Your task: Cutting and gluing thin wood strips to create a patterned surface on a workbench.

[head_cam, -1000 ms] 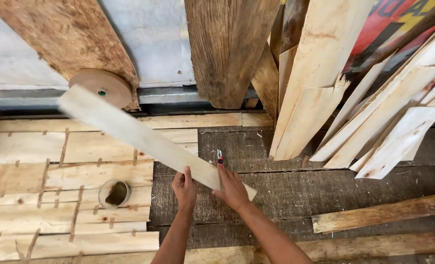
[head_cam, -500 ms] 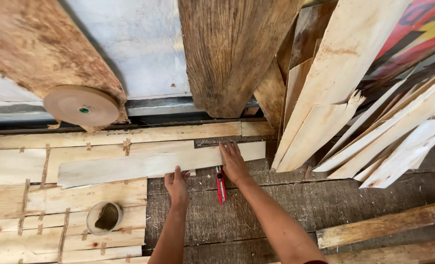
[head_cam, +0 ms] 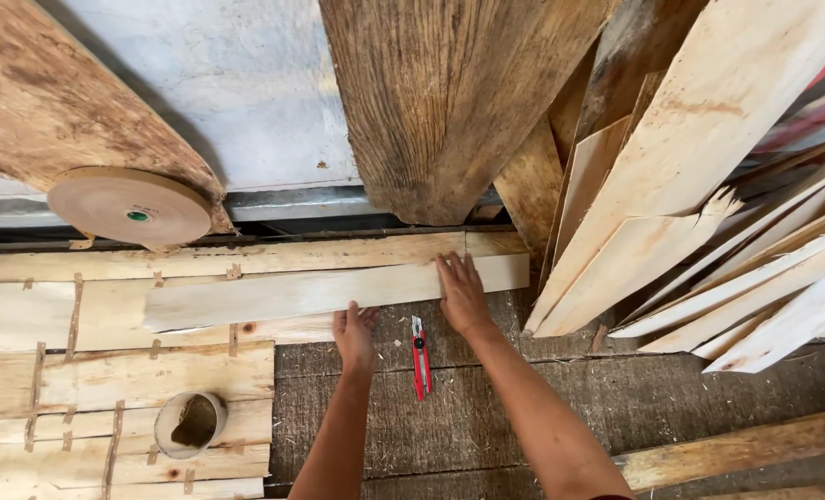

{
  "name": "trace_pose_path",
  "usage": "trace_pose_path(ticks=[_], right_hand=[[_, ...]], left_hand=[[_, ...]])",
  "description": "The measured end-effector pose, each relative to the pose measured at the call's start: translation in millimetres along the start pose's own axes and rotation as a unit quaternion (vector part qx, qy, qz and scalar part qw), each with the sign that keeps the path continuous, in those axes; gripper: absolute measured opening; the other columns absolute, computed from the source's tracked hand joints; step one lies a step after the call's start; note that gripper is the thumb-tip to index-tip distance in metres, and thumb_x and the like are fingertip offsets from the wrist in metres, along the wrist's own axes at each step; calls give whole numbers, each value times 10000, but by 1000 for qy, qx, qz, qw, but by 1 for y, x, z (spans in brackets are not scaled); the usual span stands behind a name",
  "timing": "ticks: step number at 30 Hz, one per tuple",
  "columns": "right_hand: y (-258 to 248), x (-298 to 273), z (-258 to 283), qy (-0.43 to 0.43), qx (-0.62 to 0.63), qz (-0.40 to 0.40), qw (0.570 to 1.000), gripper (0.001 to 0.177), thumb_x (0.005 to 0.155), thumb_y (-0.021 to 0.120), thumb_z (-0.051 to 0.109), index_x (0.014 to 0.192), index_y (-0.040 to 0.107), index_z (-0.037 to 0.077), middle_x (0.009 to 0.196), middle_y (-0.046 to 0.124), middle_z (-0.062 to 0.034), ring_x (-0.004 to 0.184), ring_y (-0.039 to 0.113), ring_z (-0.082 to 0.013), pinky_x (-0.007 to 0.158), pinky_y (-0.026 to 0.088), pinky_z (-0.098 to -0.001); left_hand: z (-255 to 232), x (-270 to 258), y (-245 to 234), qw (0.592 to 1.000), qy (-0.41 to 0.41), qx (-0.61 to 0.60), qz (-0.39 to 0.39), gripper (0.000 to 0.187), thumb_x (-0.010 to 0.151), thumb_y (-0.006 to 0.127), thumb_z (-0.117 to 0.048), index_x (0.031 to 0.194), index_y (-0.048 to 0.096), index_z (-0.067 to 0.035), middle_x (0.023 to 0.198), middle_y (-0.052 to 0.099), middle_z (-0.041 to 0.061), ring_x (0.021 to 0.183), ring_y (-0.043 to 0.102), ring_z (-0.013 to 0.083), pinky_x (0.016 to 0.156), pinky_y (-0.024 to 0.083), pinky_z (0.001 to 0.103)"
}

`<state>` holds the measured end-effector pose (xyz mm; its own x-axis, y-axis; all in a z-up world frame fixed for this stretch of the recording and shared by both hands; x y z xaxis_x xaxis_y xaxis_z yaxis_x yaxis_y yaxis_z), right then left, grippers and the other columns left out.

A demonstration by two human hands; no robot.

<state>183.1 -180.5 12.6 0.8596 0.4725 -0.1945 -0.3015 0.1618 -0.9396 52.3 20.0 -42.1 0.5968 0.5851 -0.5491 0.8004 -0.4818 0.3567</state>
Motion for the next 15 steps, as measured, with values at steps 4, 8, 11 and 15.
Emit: trace_pose_path(ticks=[4, 8, 11, 15], right_hand=[[-38, -11, 13, 20, -22, 19, 999, 1112, 803, 850, 90, 1652, 141, 207, 1712, 157, -141, 1569, 102, -385, 1263, 141, -543], [-27, -9, 7, -3, 9, 38, 999, 1093, 798, 871, 172, 1625, 158, 223, 1698, 151, -126, 1558, 111, -375, 1255, 146, -579], [-13, -4, -11, -7, 16, 16, 1000, 1051, 795, 868, 163, 1628, 231, 230, 1687, 238, -97, 1557, 198, -350, 1287, 201, -544], [-23, -5, -25, 39, 28, 29, 998, 934, 820, 850, 204, 1608, 349, 235, 1628, 388, -92, 1530, 337, -318, 1320, 274, -478]], left_hand=[[28, -3, 28, 997, -70, -20, 39, 245, 1026, 566, -177, 1171, 569, 20, 1148, 697, 210, 1095, 722, 339, 989, 626, 423], [58, -8, 62, 986, -108, 35, 120, 304, 1037, 556, -207, 1192, 562, 55, 1223, 698, 247, 1153, 722, 326, 1081, 569, 437], [54, -15, 71, 981, -112, 80, 136, 322, 1074, 544, -240, 1208, 539, 52, 1252, 691, 257, 1168, 718, 304, 1098, 550, 423], [11, -29, 68, 997, -70, 38, 16, 249, 1053, 501, -212, 1188, 552, -9, 1183, 711, 237, 1061, 721, 304, 941, 589, 451]])
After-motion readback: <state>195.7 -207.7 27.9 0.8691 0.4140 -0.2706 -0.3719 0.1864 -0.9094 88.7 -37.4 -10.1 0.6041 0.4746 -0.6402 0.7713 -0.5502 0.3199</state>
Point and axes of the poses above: each hand's wrist, its own x-axis towards the middle knuckle, its own y-axis out of the palm, z = x × y, the point moved 4 cm from there along x, towards the middle knuckle
